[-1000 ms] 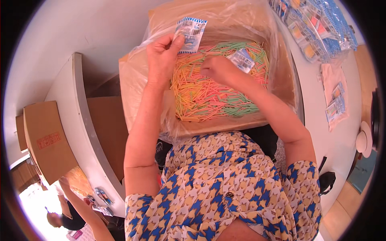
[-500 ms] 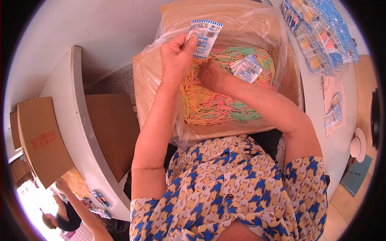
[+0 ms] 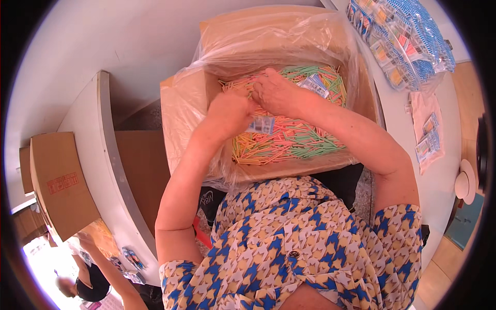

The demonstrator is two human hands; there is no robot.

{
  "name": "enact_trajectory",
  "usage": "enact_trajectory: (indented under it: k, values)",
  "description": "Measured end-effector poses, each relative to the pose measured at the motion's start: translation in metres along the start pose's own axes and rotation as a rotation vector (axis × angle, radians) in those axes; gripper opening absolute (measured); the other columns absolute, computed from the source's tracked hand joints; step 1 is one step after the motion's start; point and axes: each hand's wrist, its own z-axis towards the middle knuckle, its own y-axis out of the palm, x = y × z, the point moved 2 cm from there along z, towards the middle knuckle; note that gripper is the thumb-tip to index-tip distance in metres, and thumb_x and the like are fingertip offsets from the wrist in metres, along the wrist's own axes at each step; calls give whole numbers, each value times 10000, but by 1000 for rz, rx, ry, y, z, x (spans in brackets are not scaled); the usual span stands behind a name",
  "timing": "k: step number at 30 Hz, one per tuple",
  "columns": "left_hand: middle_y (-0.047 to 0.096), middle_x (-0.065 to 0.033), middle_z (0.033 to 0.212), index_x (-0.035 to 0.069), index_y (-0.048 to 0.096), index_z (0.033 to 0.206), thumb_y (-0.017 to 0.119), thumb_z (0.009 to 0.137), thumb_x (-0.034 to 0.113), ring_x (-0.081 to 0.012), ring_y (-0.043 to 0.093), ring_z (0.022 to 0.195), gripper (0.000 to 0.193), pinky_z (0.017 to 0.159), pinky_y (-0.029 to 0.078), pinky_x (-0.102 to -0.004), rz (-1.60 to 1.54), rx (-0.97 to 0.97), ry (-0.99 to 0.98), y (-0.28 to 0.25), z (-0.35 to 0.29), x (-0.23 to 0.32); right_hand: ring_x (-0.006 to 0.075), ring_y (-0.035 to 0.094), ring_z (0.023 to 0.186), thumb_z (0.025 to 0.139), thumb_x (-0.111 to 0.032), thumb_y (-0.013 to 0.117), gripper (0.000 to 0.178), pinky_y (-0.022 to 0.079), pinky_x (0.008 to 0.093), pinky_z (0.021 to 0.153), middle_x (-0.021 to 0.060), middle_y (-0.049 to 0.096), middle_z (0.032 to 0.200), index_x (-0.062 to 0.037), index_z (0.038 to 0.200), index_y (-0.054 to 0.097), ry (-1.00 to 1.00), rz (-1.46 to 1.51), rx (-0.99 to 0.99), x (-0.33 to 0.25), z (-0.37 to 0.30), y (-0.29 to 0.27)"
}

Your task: Packaging small plastic packets into a box and organizing blue packets on a table.

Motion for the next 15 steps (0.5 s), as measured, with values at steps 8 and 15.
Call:
enact_trajectory:
  k: [8,15]
  values:
    - [647,-115,790,4,677,859,672,752,-6,-173,596,664,108,610,464,-292,-485,-109,-168,21,9,12,217,617,800,848,-106,611,162,483,326,687,102,641,880,-27,982,566,369,1265,-188,40,-35,-47]
    - [624,-45,750,-15,678,891,656,818,6,-91,567,711,79,642,463,-248,-895,83,-175,23,11,29,39,564,631,853,-61,640,136,438,201,467,19,649,858,-9,964,582,641,1993,221,30,-65,-33]
